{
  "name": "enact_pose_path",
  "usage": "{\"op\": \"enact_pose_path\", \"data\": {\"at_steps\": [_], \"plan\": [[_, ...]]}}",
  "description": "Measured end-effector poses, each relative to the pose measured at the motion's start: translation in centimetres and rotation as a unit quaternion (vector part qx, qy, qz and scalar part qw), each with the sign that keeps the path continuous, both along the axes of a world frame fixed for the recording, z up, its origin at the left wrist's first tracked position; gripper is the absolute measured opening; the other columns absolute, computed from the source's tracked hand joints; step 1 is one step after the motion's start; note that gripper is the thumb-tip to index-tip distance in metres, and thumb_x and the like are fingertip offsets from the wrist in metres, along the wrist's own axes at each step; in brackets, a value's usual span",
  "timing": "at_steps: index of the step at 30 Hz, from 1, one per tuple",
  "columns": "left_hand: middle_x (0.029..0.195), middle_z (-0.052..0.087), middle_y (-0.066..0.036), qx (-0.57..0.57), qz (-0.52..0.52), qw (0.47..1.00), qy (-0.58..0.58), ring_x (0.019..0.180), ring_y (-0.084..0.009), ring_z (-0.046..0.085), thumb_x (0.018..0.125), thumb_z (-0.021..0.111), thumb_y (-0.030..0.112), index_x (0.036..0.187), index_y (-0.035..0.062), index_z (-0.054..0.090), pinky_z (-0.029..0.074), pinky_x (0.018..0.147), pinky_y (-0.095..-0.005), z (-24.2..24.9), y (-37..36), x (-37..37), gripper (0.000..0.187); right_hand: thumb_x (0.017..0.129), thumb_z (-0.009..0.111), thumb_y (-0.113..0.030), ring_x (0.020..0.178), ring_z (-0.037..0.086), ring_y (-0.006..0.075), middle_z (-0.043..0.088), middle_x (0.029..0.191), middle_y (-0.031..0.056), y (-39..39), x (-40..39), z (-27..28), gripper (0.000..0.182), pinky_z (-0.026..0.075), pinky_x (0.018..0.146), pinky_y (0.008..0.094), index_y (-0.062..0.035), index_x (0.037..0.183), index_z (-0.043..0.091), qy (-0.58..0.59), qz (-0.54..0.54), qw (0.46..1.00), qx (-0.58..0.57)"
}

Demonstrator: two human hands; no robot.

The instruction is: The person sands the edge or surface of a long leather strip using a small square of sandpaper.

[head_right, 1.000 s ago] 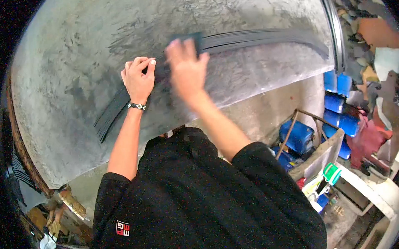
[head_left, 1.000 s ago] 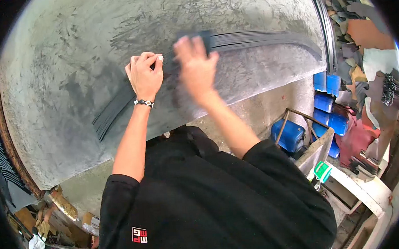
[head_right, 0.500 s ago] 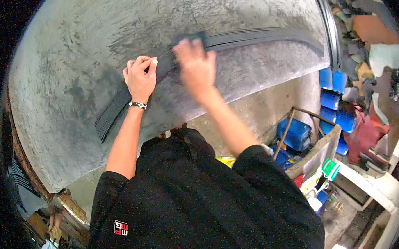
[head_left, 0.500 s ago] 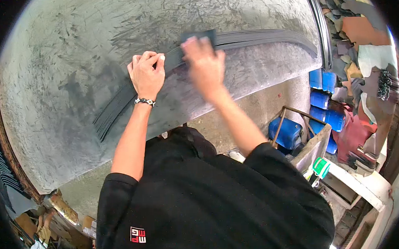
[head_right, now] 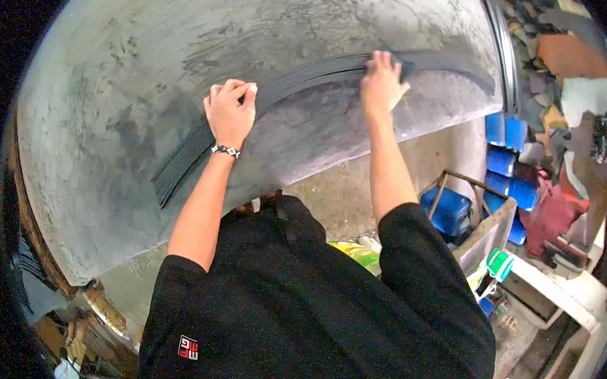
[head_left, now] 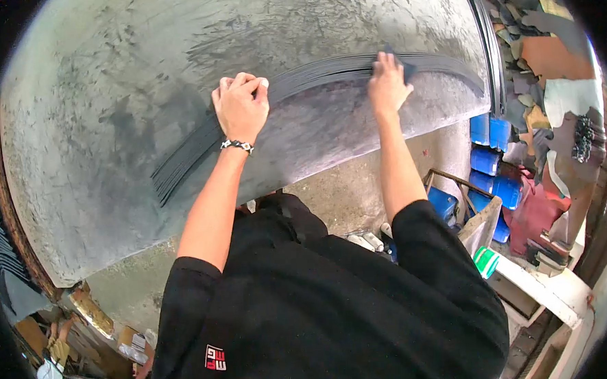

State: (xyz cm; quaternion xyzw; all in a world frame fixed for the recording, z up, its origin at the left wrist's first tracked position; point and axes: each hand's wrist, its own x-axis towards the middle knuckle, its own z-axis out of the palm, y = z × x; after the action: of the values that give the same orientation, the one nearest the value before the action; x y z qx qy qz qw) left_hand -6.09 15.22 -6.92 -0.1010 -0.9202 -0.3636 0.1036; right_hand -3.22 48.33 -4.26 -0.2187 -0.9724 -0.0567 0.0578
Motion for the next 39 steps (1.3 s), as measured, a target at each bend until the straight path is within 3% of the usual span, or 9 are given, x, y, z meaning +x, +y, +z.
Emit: {"op": "enact_pose_path", "data": {"at_steps": [2, 5, 8, 16, 23, 27, 32, 36, 39], "plan": [[0.103, 0.075, 0.008, -0.003, -0.001, 1.0, 0.001, 0.103, -0.023, 0.063, 0.098, 0.077, 0.033, 0.095, 0.0168, 0.086, 0.046, 0.095, -0.0422, 0.2, 0.1, 0.0, 0.018, 0.09, 0.071, -0.018, 0.137, 0.056, 0.0327, 0.061, 0.147, 0.0023, -5.1, -0.7, 1.5, 0.053, 0.049, 0.089, 0.0624, -0.0277, 0.142, 0.066, -0.07, -0.009, 0.997, 0.036], [0.103, 0.075, 0.006, 0.01, -0.005, 1.0, -0.006, 0.106, -0.024, 0.063, 0.099, 0.076, 0.032, 0.096, 0.0164, 0.087, 0.046, 0.096, -0.0434, 0.2, 0.2, -0.1, 0.019, 0.091, 0.07, -0.024, 0.147, 0.05, 0.0397, 0.055, 0.163, 0.0047, -17.7, 2.6, -2.2, 0.06, 0.046, 0.099, 0.0659, -0.0256, 0.15, 0.064, 0.056, 0.249, 0.965, 0.064], [0.11, 0.075, 0.0, -0.005, -0.053, 0.998, -0.043, 0.111, -0.0266, 0.064, 0.101, 0.074, 0.034, 0.106, 0.0135, 0.086, 0.047, 0.098, -0.0453, 0.6, -1.7, 0.3, 0.025, 0.088, 0.074, -0.023, 0.148, 0.05, 0.035, 0.057, 0.161, 0.0033, -15.1, 3.4, -0.7, 0.063, 0.044, 0.102, 0.0645, -0.0239, 0.15, 0.064, 0.044, 0.266, 0.963, 0.026], [0.114, 0.073, -0.002, -0.077, -0.037, 0.986, -0.144, 0.112, -0.0259, 0.065, 0.103, 0.072, 0.035, 0.119, 0.0117, 0.083, 0.045, 0.097, -0.0444, 2.7, -15.6, 3.3, 0.03, 0.115, 0.054, -0.037, 0.152, 0.051, 0.0361, 0.058, 0.164, 0.0014, -5.6, 2.0, 0.1, 0.04, 0.041, 0.109, 0.0699, -0.0221, 0.151, 0.066, 0.089, 0.0, 0.993, 0.075], [0.105, 0.074, 0.005, 0.008, -0.003, 0.997, -0.08, 0.104, -0.022, 0.063, 0.097, 0.079, 0.026, 0.106, 0.0136, 0.086, 0.043, 0.095, -0.0404, 1.4, -16.0, 4.8, 0.017, 0.095, 0.067, -0.024, 0.151, 0.047, 0.0378, 0.059, 0.159, 0.0068, -31.6, 5.9, 0.3, 0.049, 0.041, 0.105, 0.0629, -0.0204, 0.144, 0.069, 0.044, 0.337, 0.938, -0.068], [0.104, 0.075, 0.008, 0.02, 0.004, 0.996, -0.091, 0.101, -0.0198, 0.062, 0.097, 0.08, 0.028, 0.103, 0.0154, 0.087, 0.042, 0.093, -0.0391, 1.6, -16.2, 4.7, 0.015, 0.09, 0.067, -0.011, 0.149, 0.051, 0.0311, 0.061, 0.157, 0.0026, -23.2, 3.7, 1.9, 0.06, 0.043, 0.103, 0.0597, -0.0217, 0.149, 0.065, 0.029, 0.303, 0.952, -0.042], [0.103, 0.076, 0.01, 0.031, 0.024, 0.994, -0.099, 0.099, -0.0188, 0.062, 0.095, 0.081, 0.03, 0.101, 0.0185, 0.087, 0.042, 0.093, -0.0384, 1.0, -16.0, 4.6, 0.014, 0.1, 0.067, -0.025, 0.143, 0.054, 0.0331, 0.062, 0.157, 0.0042, -16.7, 1.4, -0.4, 0.05, 0.046, 0.097, 0.0635, -0.0209, 0.149, 0.065, 0.043, 0.103, 0.991, 0.073], [0.104, 0.076, 0.011, 0.03, 0.024, 0.995, -0.093, 0.098, -0.019, 0.062, 0.094, 0.082, 0.029, 0.101, 0.0196, 0.087, 0.042, 0.093, -0.038, 0.6, -16.0, 4.6, 0.013, 0.093, 0.069, -0.022, 0.145, 0.051, 0.0338, 0.063, 0.153, 0.0035, -31.4, 5.6, -0.4, 0.052, 0.045, 0.097, 0.062, -0.0233, 0.145, 0.067, 0.077, 0.331, 0.94, -0.036], [0.104, 0.076, 0.011, 0.029, 0.011, 0.996, -0.083, 0.097, -0.019, 0.061, 0.095, 0.082, 0.029, 0.101, 0.0189, 0.087, 0.042, 0.093, -0.0378, 0.6, -16.1, 4.6, 0.013, 0.092, 0.069, -0.019, 0.142, 0.053, 0.0322, 0.063, 0.152, 0.0026, -26.7, 3.5, 1.9, 0.05, 0.045, 0.095, 0.0592, -0.0232, 0.141, 0.069, 0.038, 0.364, 0.929, -0.045]]}}
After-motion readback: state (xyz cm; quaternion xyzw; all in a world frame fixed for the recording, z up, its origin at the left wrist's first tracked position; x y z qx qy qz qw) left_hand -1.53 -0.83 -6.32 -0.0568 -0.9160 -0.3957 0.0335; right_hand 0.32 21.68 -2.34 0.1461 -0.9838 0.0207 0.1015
